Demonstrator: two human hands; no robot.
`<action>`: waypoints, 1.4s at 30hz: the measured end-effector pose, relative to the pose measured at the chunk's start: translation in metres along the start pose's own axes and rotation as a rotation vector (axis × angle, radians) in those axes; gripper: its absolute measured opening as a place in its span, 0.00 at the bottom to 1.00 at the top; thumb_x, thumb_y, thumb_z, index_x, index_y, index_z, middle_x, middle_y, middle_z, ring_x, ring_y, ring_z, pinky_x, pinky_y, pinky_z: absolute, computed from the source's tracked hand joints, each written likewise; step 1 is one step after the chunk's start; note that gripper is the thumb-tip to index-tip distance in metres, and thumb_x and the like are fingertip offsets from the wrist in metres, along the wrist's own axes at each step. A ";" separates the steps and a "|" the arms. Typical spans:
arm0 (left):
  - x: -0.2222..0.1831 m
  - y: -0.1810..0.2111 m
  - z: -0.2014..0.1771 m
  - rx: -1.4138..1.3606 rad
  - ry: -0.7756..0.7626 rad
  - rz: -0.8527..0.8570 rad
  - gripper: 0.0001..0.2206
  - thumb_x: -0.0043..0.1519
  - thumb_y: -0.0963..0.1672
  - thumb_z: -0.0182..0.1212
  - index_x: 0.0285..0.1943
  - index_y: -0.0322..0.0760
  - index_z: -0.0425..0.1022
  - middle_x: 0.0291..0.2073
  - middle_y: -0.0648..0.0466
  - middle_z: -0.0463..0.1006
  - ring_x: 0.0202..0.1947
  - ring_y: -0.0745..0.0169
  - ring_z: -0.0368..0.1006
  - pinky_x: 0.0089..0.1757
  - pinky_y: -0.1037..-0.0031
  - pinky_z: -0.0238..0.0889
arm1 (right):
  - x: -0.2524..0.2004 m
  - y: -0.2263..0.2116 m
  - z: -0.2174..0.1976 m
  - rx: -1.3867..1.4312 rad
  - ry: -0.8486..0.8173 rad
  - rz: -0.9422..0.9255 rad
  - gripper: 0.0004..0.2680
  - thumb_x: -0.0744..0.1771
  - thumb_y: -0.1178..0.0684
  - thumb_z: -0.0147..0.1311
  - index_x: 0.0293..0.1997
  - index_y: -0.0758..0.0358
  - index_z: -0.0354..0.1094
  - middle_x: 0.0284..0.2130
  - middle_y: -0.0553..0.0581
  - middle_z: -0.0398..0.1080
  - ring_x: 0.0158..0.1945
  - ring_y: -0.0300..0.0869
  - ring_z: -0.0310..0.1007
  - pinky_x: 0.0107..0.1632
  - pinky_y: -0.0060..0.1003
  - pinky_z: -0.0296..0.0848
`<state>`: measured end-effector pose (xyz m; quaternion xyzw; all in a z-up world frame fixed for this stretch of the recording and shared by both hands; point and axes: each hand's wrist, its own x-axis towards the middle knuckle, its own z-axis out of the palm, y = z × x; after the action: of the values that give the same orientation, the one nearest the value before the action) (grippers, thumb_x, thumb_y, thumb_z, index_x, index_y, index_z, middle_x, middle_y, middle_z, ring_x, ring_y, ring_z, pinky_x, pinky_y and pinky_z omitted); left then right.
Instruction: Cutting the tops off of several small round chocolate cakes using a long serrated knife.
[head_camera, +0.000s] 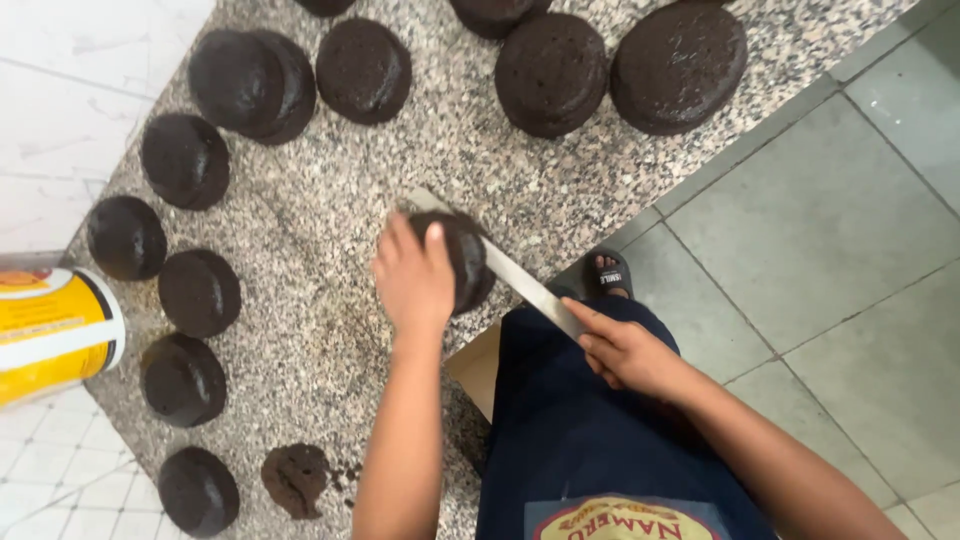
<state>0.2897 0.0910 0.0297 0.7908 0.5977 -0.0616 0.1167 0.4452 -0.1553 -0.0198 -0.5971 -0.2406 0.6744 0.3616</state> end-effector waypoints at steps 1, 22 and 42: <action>-0.006 0.002 -0.012 -0.046 -0.127 -0.142 0.33 0.69 0.57 0.34 0.79 0.39 0.47 0.73 0.39 0.54 0.72 0.33 0.49 0.64 0.50 0.47 | 0.008 -0.004 -0.003 0.053 -0.036 0.039 0.22 0.70 0.54 0.44 0.76 0.42 0.49 0.21 0.51 0.63 0.21 0.36 0.62 0.27 0.31 0.67; -0.035 -0.083 0.035 -0.115 0.326 0.545 0.23 0.69 0.48 0.47 0.71 0.36 0.70 0.72 0.44 0.66 0.73 0.37 0.58 0.70 0.42 0.42 | 0.016 -0.017 0.005 -0.014 -0.095 0.081 0.22 0.70 0.55 0.44 0.75 0.40 0.52 0.19 0.52 0.63 0.18 0.36 0.62 0.24 0.33 0.67; -0.088 -0.055 0.033 -0.261 0.219 0.304 0.30 0.71 0.53 0.46 0.76 0.26 0.61 0.76 0.34 0.54 0.76 0.26 0.45 0.67 0.40 0.36 | 0.045 -0.055 0.009 0.082 -0.094 0.007 0.23 0.70 0.56 0.43 0.76 0.44 0.50 0.22 0.51 0.64 0.20 0.36 0.62 0.24 0.32 0.66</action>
<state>0.2136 0.0150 0.0125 0.8520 0.4836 0.1206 0.1603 0.4459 -0.0855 -0.0050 -0.5502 -0.2276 0.7124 0.3715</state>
